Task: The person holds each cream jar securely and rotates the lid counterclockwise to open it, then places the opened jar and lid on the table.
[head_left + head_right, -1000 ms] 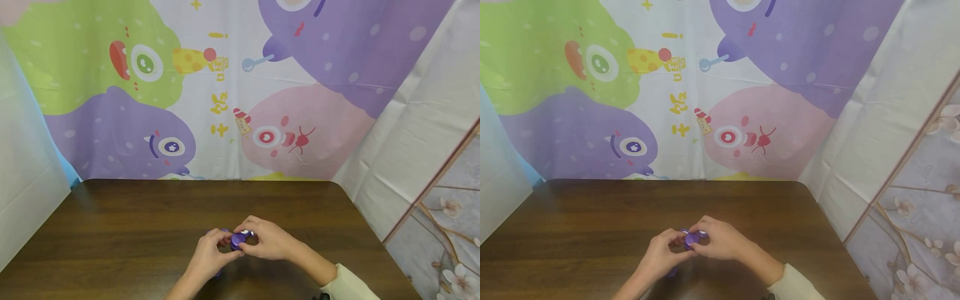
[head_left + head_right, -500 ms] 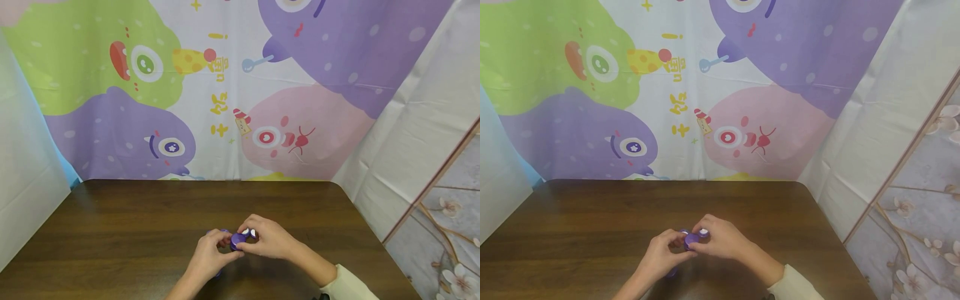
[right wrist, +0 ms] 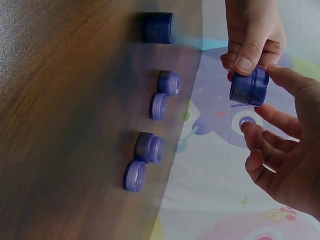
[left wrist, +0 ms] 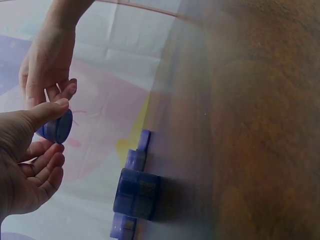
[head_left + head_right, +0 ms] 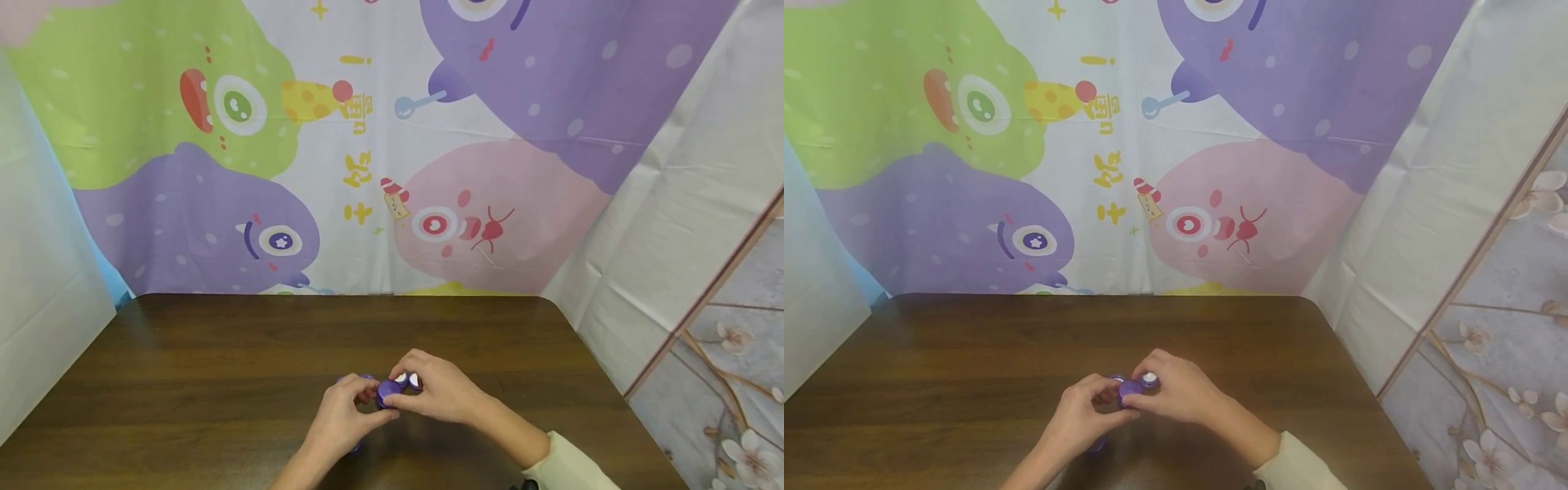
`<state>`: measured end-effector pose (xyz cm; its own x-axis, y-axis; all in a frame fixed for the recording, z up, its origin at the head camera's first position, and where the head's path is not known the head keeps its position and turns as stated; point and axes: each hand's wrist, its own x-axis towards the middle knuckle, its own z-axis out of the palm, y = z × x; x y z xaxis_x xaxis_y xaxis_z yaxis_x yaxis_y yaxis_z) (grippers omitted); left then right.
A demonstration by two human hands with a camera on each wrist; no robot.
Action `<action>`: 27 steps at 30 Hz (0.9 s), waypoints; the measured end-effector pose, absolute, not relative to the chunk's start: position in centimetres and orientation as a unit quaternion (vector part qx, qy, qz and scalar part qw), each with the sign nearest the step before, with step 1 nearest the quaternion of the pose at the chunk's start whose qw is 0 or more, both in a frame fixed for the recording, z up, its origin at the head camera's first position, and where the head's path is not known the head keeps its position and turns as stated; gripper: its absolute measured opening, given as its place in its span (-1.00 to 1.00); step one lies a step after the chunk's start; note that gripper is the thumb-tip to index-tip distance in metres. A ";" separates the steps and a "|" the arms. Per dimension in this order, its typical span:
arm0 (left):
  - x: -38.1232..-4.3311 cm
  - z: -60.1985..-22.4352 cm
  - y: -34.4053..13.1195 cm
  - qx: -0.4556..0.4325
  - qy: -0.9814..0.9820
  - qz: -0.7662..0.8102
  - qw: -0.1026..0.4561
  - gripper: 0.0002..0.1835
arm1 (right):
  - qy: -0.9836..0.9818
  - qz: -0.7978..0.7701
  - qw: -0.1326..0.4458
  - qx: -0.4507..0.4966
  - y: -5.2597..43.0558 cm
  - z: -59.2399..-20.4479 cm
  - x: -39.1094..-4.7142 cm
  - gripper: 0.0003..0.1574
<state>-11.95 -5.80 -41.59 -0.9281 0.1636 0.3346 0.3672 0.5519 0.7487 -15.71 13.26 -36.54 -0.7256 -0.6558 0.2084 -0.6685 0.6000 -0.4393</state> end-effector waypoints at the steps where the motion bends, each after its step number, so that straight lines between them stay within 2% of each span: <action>1: -12.0 -41.6 -5.8 -0.153 -0.873 -0.448 0.116 -0.67 | -0.894 0.249 0.006 0.371 13.3 -36.6 -15.7 -0.62; 7: -12.0 -41.6 -5.7 -0.161 -0.872 -0.446 0.125 -0.68 | -0.884 0.262 -0.053 0.383 13.4 -36.5 -15.7 -0.57; 13: -12.0 -41.5 -5.6 -0.158 -0.873 -0.448 0.112 -0.65 | -0.889 0.268 -0.017 0.370 13.4 -36.4 -15.5 -0.52; 17: -12.0 -41.5 -5.6 -0.157 -0.873 -0.448 0.111 -0.64 | -0.896 0.261 0.008 0.360 13.4 -36.5 -15.6 -0.58; 22: -12.0 -41.5 -5.6 -0.159 -0.873 -0.444 0.123 -0.68 | -0.898 0.244 -0.010 0.366 13.4 -36.5 -15.7 -0.67; 27: -12.0 -41.6 -5.5 -0.159 -0.873 -0.445 0.121 -0.69 | -0.891 0.250 -0.038 0.378 13.3 -36.5 -15.6 -0.59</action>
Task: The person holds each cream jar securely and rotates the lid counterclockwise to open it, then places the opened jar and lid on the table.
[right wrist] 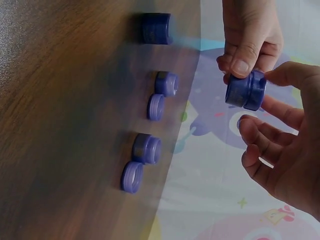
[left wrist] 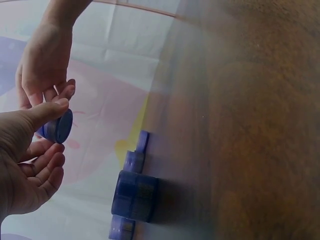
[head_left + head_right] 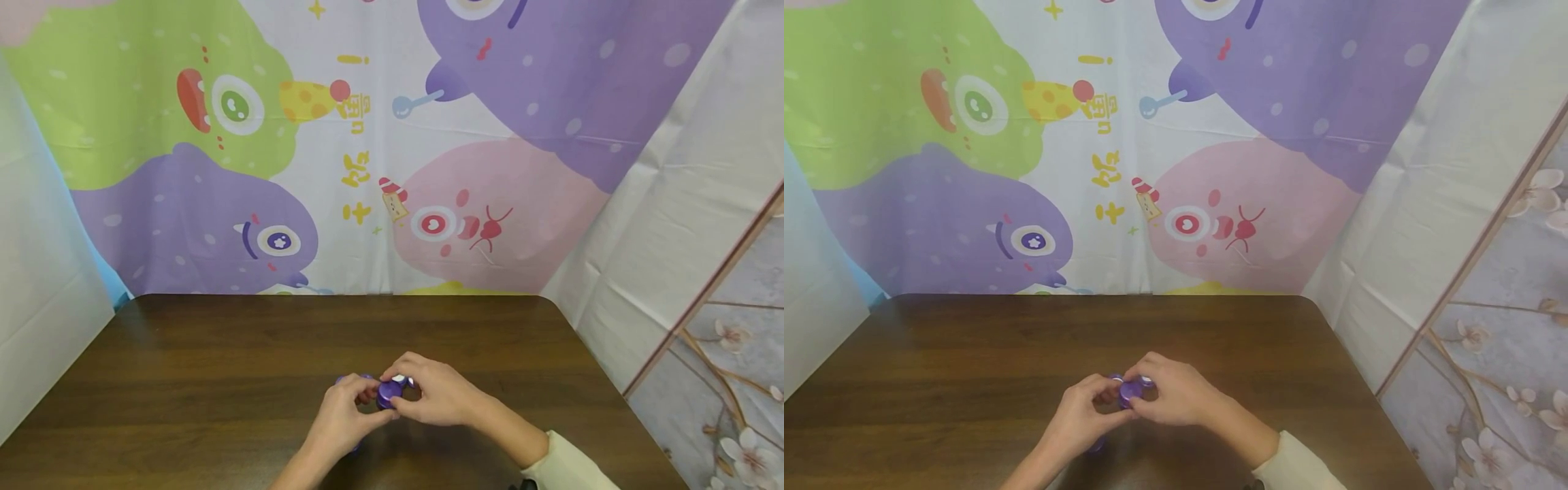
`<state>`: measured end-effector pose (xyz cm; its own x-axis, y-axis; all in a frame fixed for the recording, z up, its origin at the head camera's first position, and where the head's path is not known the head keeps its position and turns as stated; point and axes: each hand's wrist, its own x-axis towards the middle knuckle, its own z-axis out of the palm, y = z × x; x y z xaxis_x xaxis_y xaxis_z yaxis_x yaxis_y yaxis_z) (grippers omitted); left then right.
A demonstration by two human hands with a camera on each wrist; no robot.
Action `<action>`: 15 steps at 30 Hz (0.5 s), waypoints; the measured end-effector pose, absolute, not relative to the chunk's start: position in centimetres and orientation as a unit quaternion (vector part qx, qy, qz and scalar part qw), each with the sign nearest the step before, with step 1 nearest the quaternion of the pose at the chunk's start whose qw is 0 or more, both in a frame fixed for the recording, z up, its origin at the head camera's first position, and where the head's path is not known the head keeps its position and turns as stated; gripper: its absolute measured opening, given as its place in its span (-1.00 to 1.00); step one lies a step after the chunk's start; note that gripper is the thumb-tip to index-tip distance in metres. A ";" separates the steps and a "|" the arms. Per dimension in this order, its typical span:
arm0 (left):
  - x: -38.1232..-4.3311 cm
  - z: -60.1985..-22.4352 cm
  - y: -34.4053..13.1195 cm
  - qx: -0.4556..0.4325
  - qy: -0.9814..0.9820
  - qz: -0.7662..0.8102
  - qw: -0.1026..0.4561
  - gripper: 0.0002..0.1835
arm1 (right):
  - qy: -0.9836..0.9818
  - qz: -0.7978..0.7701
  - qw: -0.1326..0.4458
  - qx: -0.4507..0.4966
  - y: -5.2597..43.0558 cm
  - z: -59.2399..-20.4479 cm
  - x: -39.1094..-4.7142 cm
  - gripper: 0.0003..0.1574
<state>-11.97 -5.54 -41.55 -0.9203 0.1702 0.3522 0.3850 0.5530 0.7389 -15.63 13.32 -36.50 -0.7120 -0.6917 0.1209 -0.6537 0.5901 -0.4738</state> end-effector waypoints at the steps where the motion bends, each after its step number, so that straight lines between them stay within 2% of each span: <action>1: -12.0 -41.6 -5.5 -0.158 -0.873 -0.446 0.120 -0.69 | 0.891 -0.251 0.035 -0.376 13.3 -36.5 -15.6 -0.59; 8: -12.0 -41.5 -5.6 -0.154 -0.873 -0.450 0.109 -0.63 | 0.904 -0.240 -0.021 -0.354 13.5 -36.4 -15.6 -0.59; 15: -12.0 -41.5 -5.6 -0.159 -0.874 -0.445 0.114 -0.66 | 0.900 -0.223 0.009 -0.374 13.4 -36.4 -15.6 -0.62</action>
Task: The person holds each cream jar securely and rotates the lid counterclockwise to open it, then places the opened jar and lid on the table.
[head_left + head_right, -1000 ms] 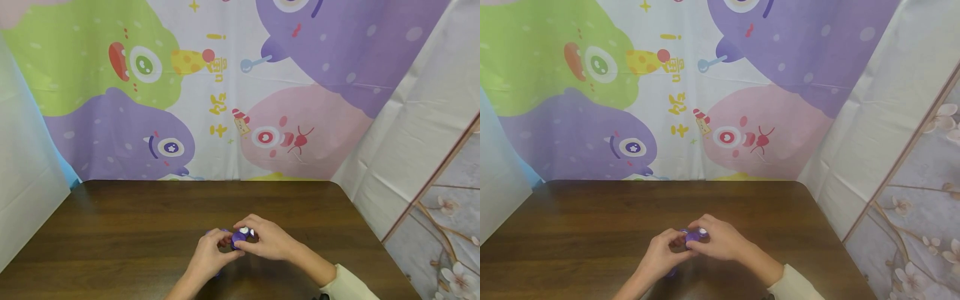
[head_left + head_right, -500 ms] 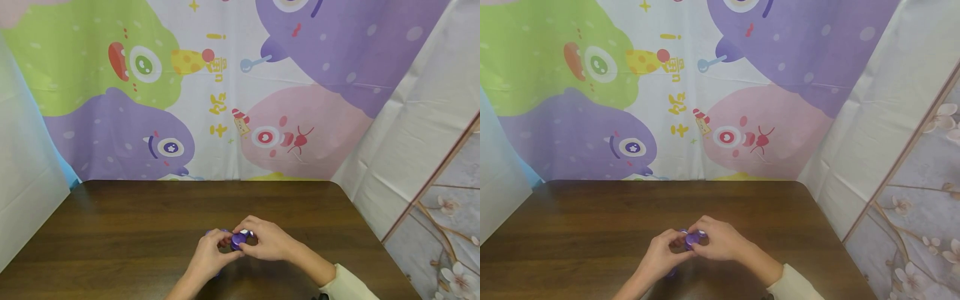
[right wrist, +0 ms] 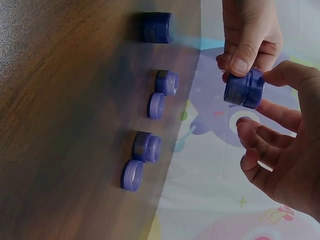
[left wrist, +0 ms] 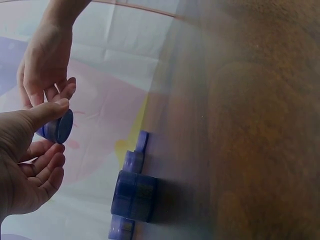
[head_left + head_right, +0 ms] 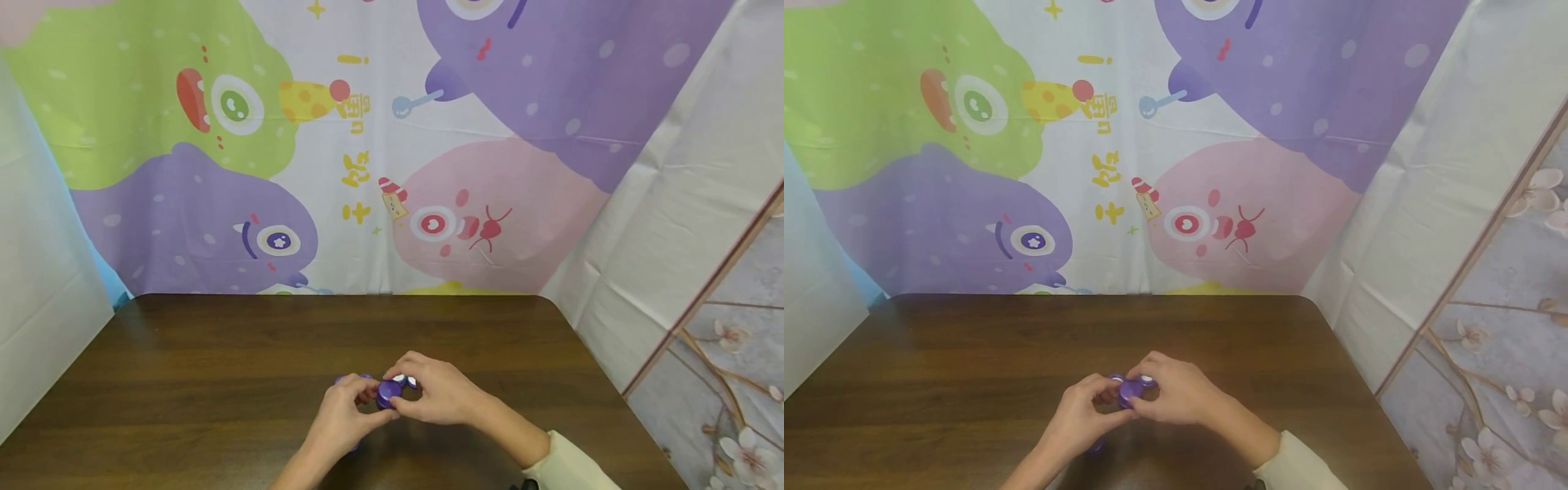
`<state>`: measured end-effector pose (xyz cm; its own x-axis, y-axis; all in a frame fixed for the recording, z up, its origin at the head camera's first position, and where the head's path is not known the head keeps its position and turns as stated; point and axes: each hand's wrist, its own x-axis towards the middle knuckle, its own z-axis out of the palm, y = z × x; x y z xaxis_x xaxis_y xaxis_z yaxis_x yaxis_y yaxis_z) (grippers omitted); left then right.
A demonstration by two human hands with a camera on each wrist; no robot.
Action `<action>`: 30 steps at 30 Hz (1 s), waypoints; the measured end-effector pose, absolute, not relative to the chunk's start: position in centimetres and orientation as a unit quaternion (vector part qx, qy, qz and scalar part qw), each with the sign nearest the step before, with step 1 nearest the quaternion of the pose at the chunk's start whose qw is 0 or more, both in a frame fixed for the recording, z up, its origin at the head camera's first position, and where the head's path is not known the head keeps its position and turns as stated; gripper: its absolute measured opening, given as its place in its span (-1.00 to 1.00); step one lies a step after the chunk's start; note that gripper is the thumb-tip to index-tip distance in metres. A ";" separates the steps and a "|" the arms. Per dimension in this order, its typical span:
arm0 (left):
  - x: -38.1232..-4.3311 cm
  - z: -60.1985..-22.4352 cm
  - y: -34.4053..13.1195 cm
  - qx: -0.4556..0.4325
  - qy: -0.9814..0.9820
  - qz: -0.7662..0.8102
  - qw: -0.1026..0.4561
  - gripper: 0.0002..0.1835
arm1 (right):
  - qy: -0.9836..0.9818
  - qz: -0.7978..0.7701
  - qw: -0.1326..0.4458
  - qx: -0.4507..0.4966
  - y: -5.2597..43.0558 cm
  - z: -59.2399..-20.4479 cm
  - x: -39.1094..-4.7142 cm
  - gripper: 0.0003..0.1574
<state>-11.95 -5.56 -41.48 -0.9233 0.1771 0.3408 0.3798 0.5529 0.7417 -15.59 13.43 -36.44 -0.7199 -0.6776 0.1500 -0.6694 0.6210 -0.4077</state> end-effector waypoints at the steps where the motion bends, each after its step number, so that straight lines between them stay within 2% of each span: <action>1: -12.0 -41.5 -5.6 -0.160 -0.874 -0.445 0.113 -0.66 | 0.899 -0.224 0.013 -0.376 13.4 -36.4 -15.6 -0.59; 7: -12.0 -41.5 -5.6 -0.156 -0.876 -0.445 0.105 -0.63 | 0.902 -0.244 0.000 -0.357 13.6 -36.5 -15.5 -0.50; 12: -12.0 -41.5 -5.6 -0.154 -0.876 -0.445 0.104 -0.63 | 0.906 -0.240 -0.016 -0.349 13.6 -36.6 -15.6 -0.59; 16: -12.1 -41.5 -5.6 -0.156 -0.875 -0.446 0.107 -0.64 | 0.899 -0.234 0.005 -0.369 13.6 -36.6 -15.7 -0.65; 21: -12.0 -41.5 -5.6 -0.157 -0.874 -0.447 0.110 -0.65 | 0.890 -0.251 0.028 -0.379 13.6 -36.3 -15.6 -0.57; 25: -12.0 -41.3 -5.6 -0.156 -0.873 -0.450 0.108 -0.63 | 0.892 -0.260 0.001 -0.370 13.6 -36.3 -15.5 -0.56; 30: -11.9 -41.1 -5.6 -0.158 -0.873 -0.449 0.107 -0.63 | 0.889 -0.262 -0.012 -0.374 13.5 -36.4 -15.6 -0.65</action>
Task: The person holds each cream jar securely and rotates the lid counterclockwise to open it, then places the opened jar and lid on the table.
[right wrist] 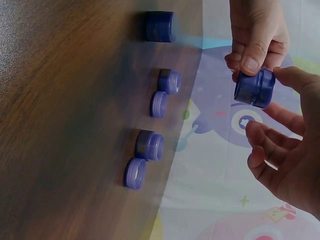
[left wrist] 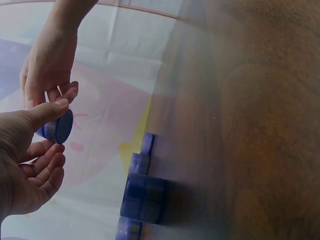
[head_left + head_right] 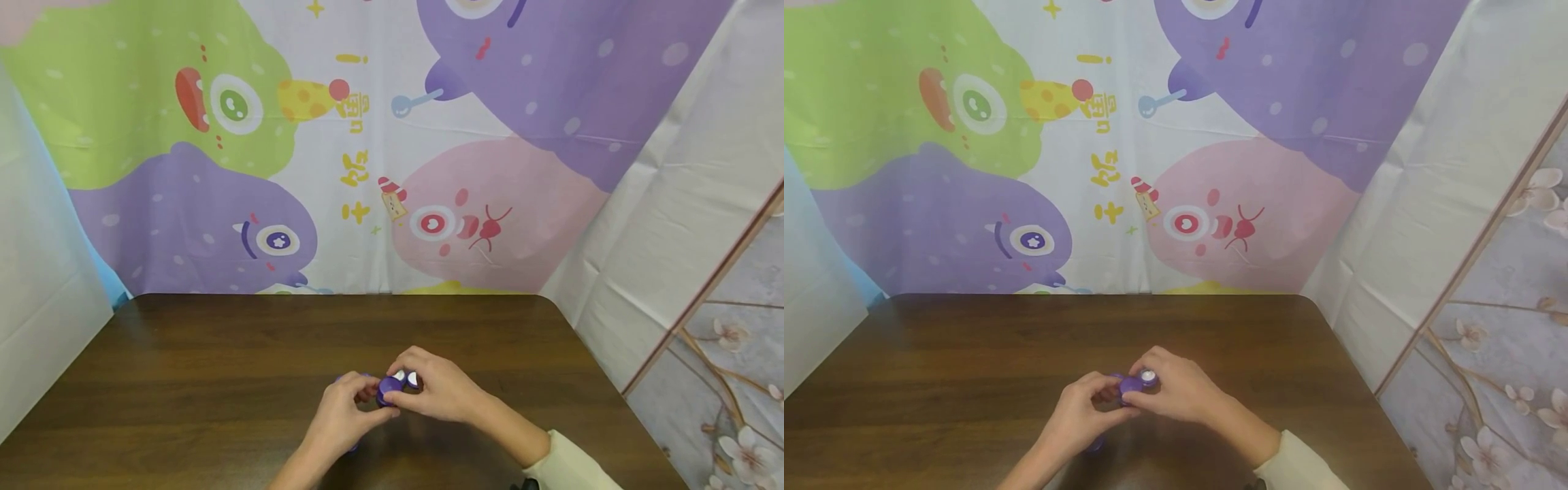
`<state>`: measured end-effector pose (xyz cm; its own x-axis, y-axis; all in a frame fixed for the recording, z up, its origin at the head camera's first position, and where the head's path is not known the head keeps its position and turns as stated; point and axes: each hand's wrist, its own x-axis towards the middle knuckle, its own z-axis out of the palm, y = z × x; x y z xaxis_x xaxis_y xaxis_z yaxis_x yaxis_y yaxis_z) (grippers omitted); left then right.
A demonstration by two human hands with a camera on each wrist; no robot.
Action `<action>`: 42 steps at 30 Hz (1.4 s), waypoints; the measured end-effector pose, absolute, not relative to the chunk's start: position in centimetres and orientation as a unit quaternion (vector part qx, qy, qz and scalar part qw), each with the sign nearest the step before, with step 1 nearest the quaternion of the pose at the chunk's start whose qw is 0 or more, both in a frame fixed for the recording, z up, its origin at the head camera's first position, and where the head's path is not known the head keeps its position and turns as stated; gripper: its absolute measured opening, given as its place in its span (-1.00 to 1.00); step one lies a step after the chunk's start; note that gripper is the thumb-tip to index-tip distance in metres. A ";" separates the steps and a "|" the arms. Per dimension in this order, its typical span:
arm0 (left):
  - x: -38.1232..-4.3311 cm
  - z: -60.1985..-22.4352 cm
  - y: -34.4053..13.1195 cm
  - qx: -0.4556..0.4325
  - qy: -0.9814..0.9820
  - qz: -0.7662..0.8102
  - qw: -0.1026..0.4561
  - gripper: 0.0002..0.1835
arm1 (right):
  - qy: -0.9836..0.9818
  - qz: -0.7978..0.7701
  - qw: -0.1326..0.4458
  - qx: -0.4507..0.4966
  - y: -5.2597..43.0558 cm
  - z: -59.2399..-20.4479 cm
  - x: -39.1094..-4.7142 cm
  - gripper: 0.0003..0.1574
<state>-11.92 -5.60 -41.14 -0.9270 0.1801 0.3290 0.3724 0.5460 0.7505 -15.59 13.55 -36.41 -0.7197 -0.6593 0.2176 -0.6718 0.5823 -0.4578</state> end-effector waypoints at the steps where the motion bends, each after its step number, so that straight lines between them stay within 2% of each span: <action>1: -11.9 -41.1 -5.6 -0.159 -0.873 -0.449 0.107 -0.63 | -0.888 0.264 0.005 0.377 13.5 -36.4 -15.6 -0.66; 6: -12.0 -41.2 -5.6 -0.166 -0.871 -0.449 0.111 -0.66 | -0.878 0.272 -0.026 0.394 13.4 -36.5 -15.6 -0.63; 11: -12.0 -41.3 -5.6 -0.164 -0.868 -0.455 0.110 -0.66 | -0.882 0.283 -0.007 0.375 13.4 -36.5 -15.6 -0.56; 15: -12.0 -41.3 -5.7 -0.161 -0.869 -0.456 0.108 -0.64 | -0.894 0.274 0.013 0.354 13.5 -36.5 -15.5 -0.61; 19: -12.0 -41.4 -5.6 -0.161 -0.869 -0.456 0.108 -0.64 | -0.896 0.256 0.007 0.362 13.5 -36.6 -15.6 -0.68; 26: -12.0 -41.5 -5.6 -0.162 -0.868 -0.456 0.116 -0.64 | -0.883 0.263 -0.024 0.389 13.5 -36.7 -15.7 -0.59; 30: -11.9 -41.5 -5.7 -0.160 -0.869 -0.455 0.113 -0.63 | -0.886 0.272 -0.015 0.375 13.6 -36.6 -15.6 -0.55; 36: -11.9 -41.5 -5.7 -0.156 -0.873 -0.449 0.108 -0.62 | -0.895 0.266 0.002 0.359 13.6 -36.7 -15.6 -0.63; 42: -11.9 -41.6 -5.6 -0.160 -0.870 -0.453 0.112 -0.61 | -0.889 0.257 -0.022 0.378 13.6 -36.6 -15.6 -0.65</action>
